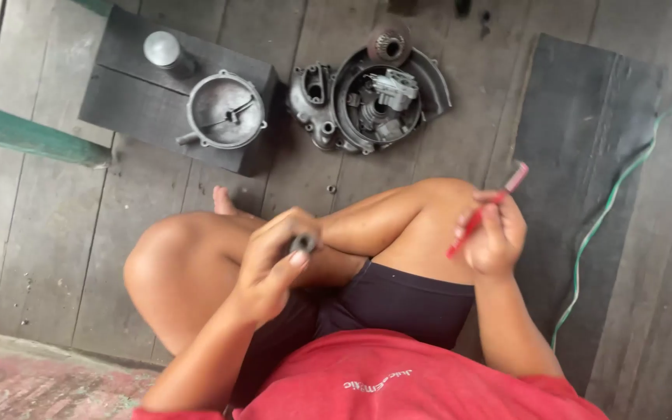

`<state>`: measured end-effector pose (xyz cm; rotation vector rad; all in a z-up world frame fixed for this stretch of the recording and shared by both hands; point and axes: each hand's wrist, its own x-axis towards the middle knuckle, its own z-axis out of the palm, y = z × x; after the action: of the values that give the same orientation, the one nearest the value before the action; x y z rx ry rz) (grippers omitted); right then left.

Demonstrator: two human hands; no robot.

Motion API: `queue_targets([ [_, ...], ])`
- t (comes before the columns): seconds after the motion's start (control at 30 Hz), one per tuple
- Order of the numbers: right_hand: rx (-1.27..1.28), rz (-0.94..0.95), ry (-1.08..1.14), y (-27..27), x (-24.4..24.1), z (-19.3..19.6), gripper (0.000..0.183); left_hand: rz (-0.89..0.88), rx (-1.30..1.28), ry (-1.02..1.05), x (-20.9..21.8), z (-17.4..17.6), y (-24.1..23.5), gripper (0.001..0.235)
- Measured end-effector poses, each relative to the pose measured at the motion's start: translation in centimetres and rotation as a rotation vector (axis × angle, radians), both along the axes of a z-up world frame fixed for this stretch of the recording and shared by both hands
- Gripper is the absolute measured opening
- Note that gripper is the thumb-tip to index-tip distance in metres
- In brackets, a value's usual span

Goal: Cleaning a motorcycle engine gear shaft using a toothbrush to remove debris while sitting on the floor.

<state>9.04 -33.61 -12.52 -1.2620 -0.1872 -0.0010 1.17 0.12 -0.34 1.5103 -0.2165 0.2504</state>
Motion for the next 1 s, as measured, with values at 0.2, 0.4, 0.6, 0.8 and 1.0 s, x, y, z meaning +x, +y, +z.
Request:
queue_targets([
  [0.2, -0.175, -0.392, 0.386, 0.1, -12.1, 1.3, 0.024, -0.243, 0.011, -0.104, 6.1, -0.8, 0.8, 0.031],
  [0.4, -0.229, -0.436, 0.289, 2.9, -9.1, -3.0, 0.025, -0.262, -0.048, -0.039, 8.6, -6.5, 4.6, 0.024],
  [0.6, -0.298, -0.215, 0.062, 10.3, 5.4, -9.5, 0.024, -0.02, 0.299, 0.183, 9.3, -7.6, 6.8, 0.02],
  [0.8, -0.255, -0.155, 0.04, 17.1, 11.8, -10.9, 0.019, 0.099, 0.159, 0.259, 10.5, -14.2, 6.4, 0.014],
  [1.0, -0.447, -0.008, -0.022, 16.4, 10.5, -9.4, 0.015, 0.216, -0.176, 0.381, 12.6, -17.0, 5.2, 0.018],
])
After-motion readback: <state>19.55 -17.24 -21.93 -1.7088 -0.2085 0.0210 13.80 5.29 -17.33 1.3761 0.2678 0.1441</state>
